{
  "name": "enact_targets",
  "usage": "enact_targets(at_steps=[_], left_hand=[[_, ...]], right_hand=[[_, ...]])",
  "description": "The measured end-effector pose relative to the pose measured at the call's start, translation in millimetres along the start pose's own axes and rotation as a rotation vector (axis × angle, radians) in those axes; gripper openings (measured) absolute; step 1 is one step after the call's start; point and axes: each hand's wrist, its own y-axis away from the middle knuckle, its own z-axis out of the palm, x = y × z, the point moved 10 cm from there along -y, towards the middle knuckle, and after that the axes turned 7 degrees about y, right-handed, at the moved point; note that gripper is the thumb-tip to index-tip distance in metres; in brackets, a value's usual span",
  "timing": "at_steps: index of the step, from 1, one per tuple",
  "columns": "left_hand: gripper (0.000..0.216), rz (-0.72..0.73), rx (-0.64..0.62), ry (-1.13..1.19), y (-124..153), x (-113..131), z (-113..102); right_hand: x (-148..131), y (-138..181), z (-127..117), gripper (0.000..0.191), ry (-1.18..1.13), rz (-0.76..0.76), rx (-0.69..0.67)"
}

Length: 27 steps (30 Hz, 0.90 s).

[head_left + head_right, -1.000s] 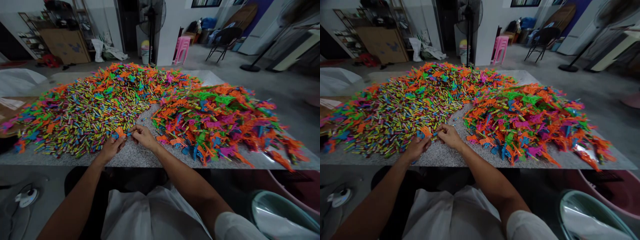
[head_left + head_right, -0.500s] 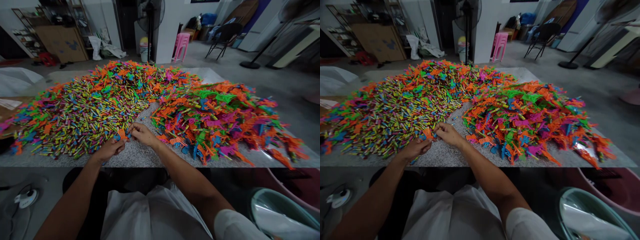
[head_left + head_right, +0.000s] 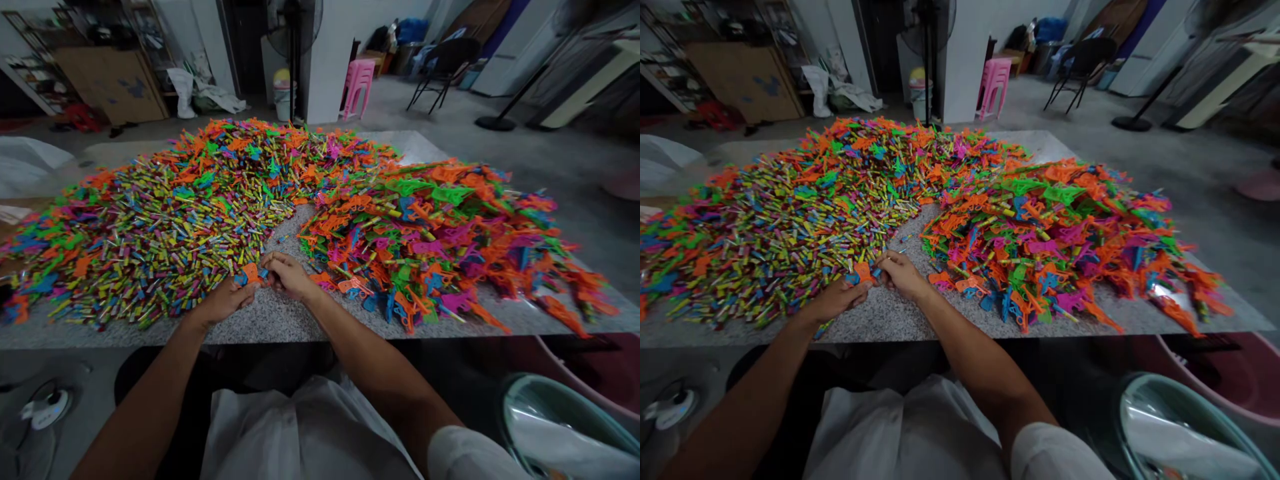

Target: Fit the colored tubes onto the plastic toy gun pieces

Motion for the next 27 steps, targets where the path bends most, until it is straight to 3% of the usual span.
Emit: enact_targets(at_steps=[4, 7, 9, 12, 15, 16, 18, 22, 25, 27], left_hand=[[0.047, -0.071, -0.052, -0.048, -11.2, -27.4, 7.8], [0.035, -0.056, 0.004, -0.050, -29.1, -24.4, -10.7], [0.047, 0.005, 0.154, -0.069, -46.2, -6.7, -47.1], [0.042, 0.107, 0.398, -0.242, -75.5, 29.4, -115.6], [0.034, 0.132, 0.590, -0.551, -110.0, 60.3, -173.1], [0.035, 0.113, 0.625, -0.662, -123.2, 67.0, -185.8], [0.044, 0.064, 0.644, -0.864, -151.6, 75.7, -199.9], [0.063, -0.135, 0.648, -1.119, -199.9, 70.1, -207.2], [0.059, -0.229, 0.610, -1.180, -223.5, 57.8, -200.7], [0.056, -0.195, 0.593, -1.191, -231.3, 55.4, -195.0]], right_hand=[[3.4, 9.3, -13.4, 0.014, 0.136, -0.027, -0.007], [-19.8, 14.2, -54.0, 0.009, 0.326, -0.043, 0.062], [-63.1, 18.8, -108.7, 0.008, 0.399, -0.141, 0.282], [-139.9, 44.6, -202.9, 0.022, 0.245, -0.386, 0.732], [-177.1, 73.8, -252.9, 0.043, 0.084, -0.564, 1.012], [-175.9, 76.1, -254.4, 0.047, 0.084, -0.555, 1.030], [-155.9, 66.1, -234.9, 0.047, 0.192, -0.451, 0.938], [-71.1, 15.2, -131.2, 0.035, 0.755, -0.215, 0.378], [-12.3, -13.5, -86.3, 0.035, 1.121, -0.029, 0.189], [7.3, -31.0, -71.5, 0.038, 1.272, 0.049, 0.109]])
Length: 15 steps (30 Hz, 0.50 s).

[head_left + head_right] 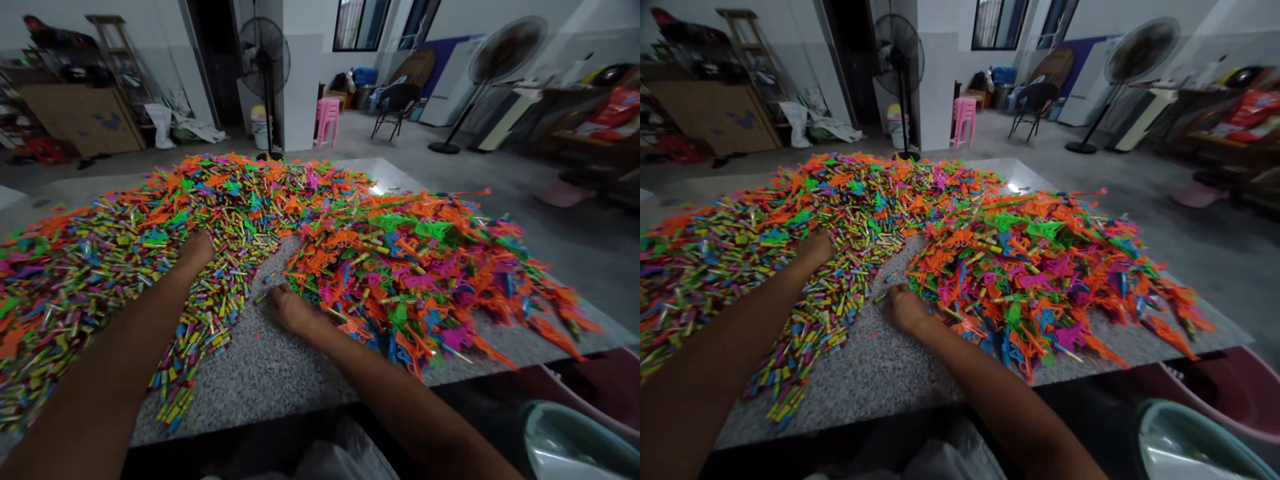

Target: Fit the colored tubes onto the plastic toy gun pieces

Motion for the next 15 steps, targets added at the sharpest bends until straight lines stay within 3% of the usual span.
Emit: enact_targets(at_steps=[4, 8, 11, 13, 15], left_hand=[[0.051, 0.060, 0.140, 0.176, 9.1, -6.3, -14.5], [0.027, -0.059, 0.204, 0.618, 45.7, -42.7, -28.8], [0.040, -0.165, 0.121, 1.167, 93.2, -53.8, -17.9], [0.047, -0.188, 0.008, 1.469, 129.1, -42.0, -8.2], [0.046, -0.204, -0.087, 1.593, 163.7, -25.5, -3.7]], right_hand=[[-20.6, -19.9, 17.0, 0.034, 0.193, -0.097, -0.080], [-23.1, -19.9, 17.2, 0.028, 0.158, -0.082, -0.041], [-22.4, -12.7, 2.5, 0.023, -0.132, -0.030, 0.077], [-30.7, -5.5, -13.6, 0.021, -0.423, -0.060, 0.164], [-44.7, 2.4, -31.6, 0.021, -0.692, -0.125, 0.226]])
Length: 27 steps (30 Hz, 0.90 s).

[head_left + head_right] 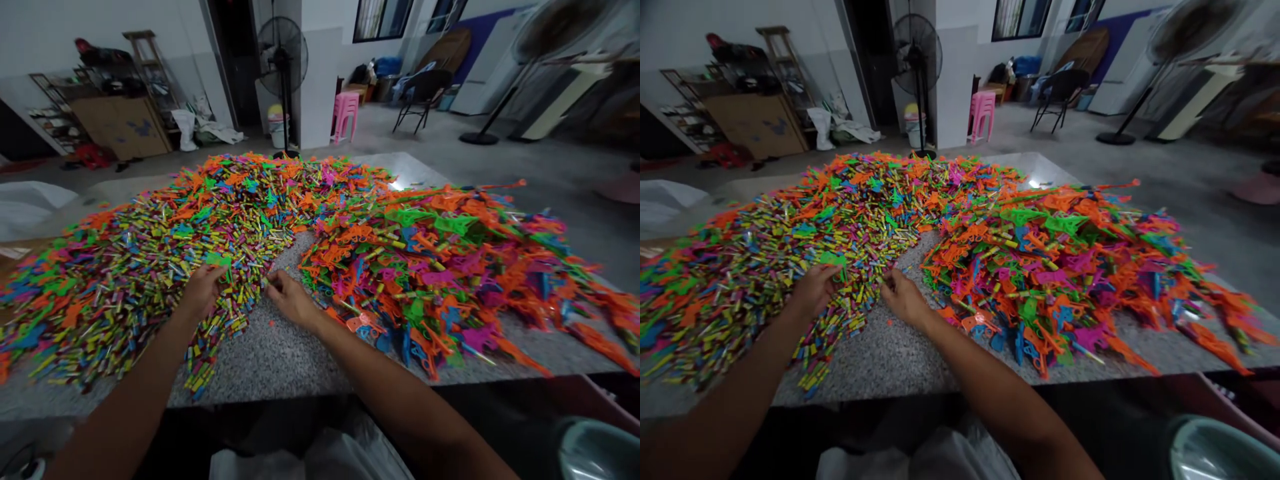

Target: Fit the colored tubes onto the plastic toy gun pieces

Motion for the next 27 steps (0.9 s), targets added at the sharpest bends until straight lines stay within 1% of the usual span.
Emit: enact_targets(at_steps=[3, 5, 7, 10, 12, 17, 20, 24, 27], left_hand=[[0.038, -0.032, -0.079, 0.038, 41.8, -3.1, 23.1], [0.033, -0.015, -0.136, 0.025, 60.4, 0.9, 36.4], [0.030, 0.022, -0.162, -0.022, 72.1, 6.3, 42.8], [0.031, 0.085, -0.184, -0.134, 82.1, 12.2, 44.3], [0.036, 0.125, -0.210, -0.198, 87.3, 15.4, 44.9], [0.046, 0.163, -0.319, -0.327, 101.5, 20.8, 53.3], [0.043, 0.215, -0.336, -0.447, 107.7, 27.3, 55.6], [0.034, 0.311, -0.355, -0.649, 116.2, 34.9, 60.3], [0.028, 0.349, -0.371, -0.696, 123.0, 36.8, 64.0]], right_hand=[[-28.2, 3.8, -3.1, 0.024, -0.263, -0.019, 0.014], [-38.7, 6.9, -4.1, 0.026, -0.351, -0.003, 0.010], [-42.9, 10.7, -6.4, 0.026, -0.385, 0.015, 0.011], [-42.6, 17.5, -9.7, 0.025, -0.378, 0.044, -0.001], [-43.2, 21.7, -11.5, 0.025, -0.380, 0.046, -0.021], [-47.2, 28.9, -18.0, 0.029, -0.383, 0.034, -0.052], [-49.0, 31.9, -22.0, 0.028, -0.326, 0.035, -0.064], [-50.6, 33.9, -27.3, 0.021, -0.242, 0.032, -0.065], [-47.3, 32.5, -25.4, 0.016, -0.226, 0.041, -0.099]])
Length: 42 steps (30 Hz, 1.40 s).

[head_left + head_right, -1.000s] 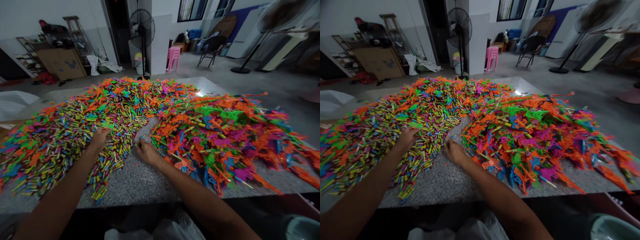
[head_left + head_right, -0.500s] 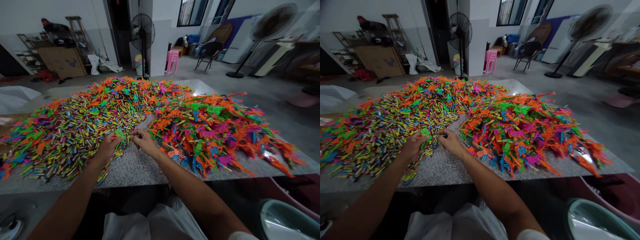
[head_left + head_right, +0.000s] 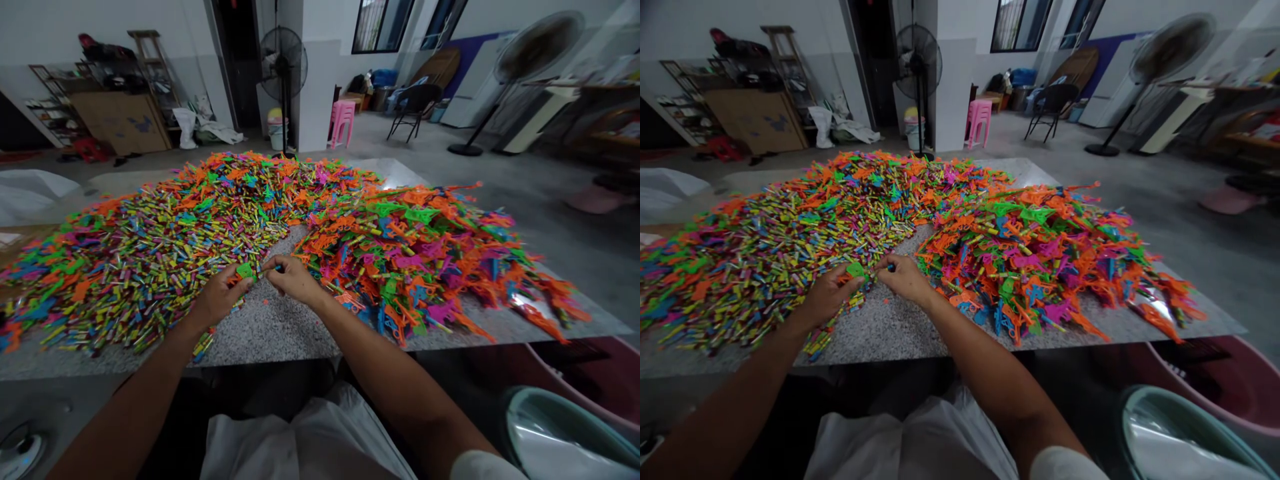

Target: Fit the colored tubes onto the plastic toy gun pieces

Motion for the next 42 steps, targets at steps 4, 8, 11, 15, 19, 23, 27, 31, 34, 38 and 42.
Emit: enact_targets(at_steps=[4, 8, 11, 15, 19, 23, 27, 31, 34, 38, 42], left_hand=[[0.025, 0.005, 0.018, 0.068, 3.4, 1.8, 2.4], [0.027, -0.023, 0.051, 0.114, 3.4, -3.4, 1.2], [0.027, -0.014, 0.048, 0.115, 2.4, -6.2, 1.1], [0.027, -0.016, 0.008, 0.123, 1.0, -10.9, 4.9], [0.027, -0.045, -0.020, 0.123, 0.7, -16.3, 8.1], [0.024, -0.044, -0.077, 0.121, 0.9, -15.0, 14.7], [0.023, -0.040, -0.059, 0.135, -2.3, -8.2, 15.2], [0.022, -0.060, -0.006, 0.144, -9.2, -12.2, 13.6], [0.023, -0.103, -0.018, 0.204, -13.9, -30.2, 20.7], [0.025, -0.136, -0.001, 0.259, -18.9, -49.9, 29.9], [0.024, -0.104, 0.081, 0.110, -21.3, -44.9, 29.4]], right_hand=[[8.3, -3.3, 3.2, 0.012, -0.066, 0.030, -0.040], [9.7, -3.0, 3.2, 0.013, -0.064, 0.044, -0.048], [7.0, -1.3, 0.4, 0.015, 0.004, 0.042, -0.027], [2.9, 0.3, -0.6, 0.014, 0.054, 0.010, -0.005], [4.1, -0.1, 3.5, 0.013, -0.016, -0.007, -0.039], [2.7, -3.0, 10.5, 0.012, -0.088, -0.027, -0.142], [2.8, -7.0, 13.6, 0.013, -0.159, -0.032, -0.140], [9.2, -3.9, 13.5, 0.020, -0.196, -0.038, 0.015], [19.3, 1.1, 14.7, 0.024, -0.182, -0.021, 0.121], [33.6, 0.3, 14.9, 0.024, -0.156, 0.020, 0.186], [33.2, -4.9, 7.5, 0.023, -0.096, -0.024, 0.220]])
